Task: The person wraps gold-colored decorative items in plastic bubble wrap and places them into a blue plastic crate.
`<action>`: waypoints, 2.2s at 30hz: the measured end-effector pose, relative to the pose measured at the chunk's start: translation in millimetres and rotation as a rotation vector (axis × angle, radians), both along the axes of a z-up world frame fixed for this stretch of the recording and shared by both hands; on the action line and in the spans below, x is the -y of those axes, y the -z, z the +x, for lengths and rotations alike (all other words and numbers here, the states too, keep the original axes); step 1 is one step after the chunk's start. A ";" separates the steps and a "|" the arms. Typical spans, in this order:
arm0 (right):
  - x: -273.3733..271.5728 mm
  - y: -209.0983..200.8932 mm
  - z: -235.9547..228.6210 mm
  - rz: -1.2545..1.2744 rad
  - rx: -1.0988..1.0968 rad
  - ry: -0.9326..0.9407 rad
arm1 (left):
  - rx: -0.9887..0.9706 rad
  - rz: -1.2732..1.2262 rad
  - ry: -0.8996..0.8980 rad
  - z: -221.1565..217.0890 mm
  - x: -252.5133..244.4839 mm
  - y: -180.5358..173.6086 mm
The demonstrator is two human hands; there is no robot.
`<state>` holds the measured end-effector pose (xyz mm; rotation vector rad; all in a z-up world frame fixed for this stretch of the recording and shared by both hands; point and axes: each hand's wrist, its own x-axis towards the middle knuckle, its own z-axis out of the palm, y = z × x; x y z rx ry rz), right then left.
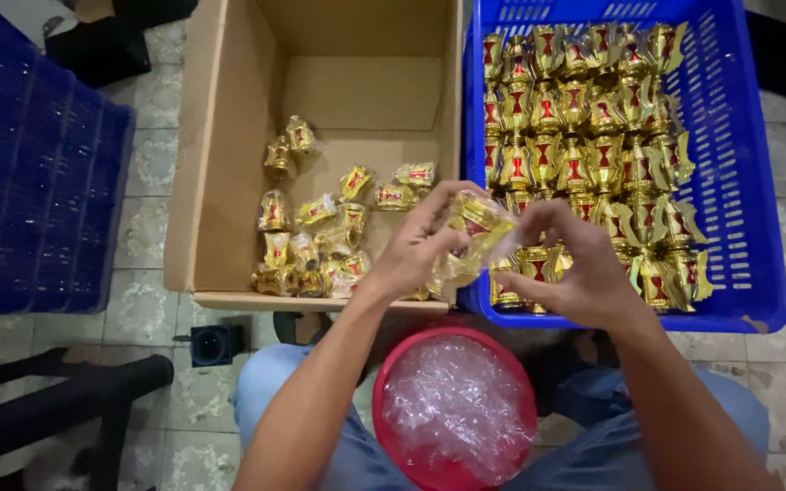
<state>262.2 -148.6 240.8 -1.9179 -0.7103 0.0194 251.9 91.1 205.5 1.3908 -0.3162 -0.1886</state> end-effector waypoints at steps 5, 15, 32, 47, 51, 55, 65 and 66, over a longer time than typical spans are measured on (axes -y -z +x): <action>-6.8 -11.8 -4.4 -0.059 0.068 -0.063 | -0.102 -0.095 0.040 5.6 3.6 30.4; -7.3 -30.3 -12.0 -0.059 -0.217 -0.250 | -0.046 0.479 0.242 0.6 1.5 -53.9; 8.0 -16.7 -9.3 -0.087 -0.002 -0.069 | 0.017 0.539 0.246 5.3 -16.7 -54.5; 34.5 6.0 5.5 0.116 -0.225 0.241 | 0.091 0.361 0.167 5.2 -22.3 -60.4; 36.8 1.9 7.4 0.019 -0.161 0.277 | 0.103 0.343 0.141 5.1 -16.3 -53.3; 30.9 -19.0 1.1 -0.228 0.236 0.097 | 0.229 0.492 0.087 1.1 -11.4 -55.3; 43.0 -22.9 -5.0 -0.312 0.193 0.092 | 0.251 0.768 -0.045 1.0 -5.0 -48.0; 44.9 -20.4 -3.7 -0.313 0.191 0.094 | 0.251 0.766 -0.042 1.7 -1.8 -47.8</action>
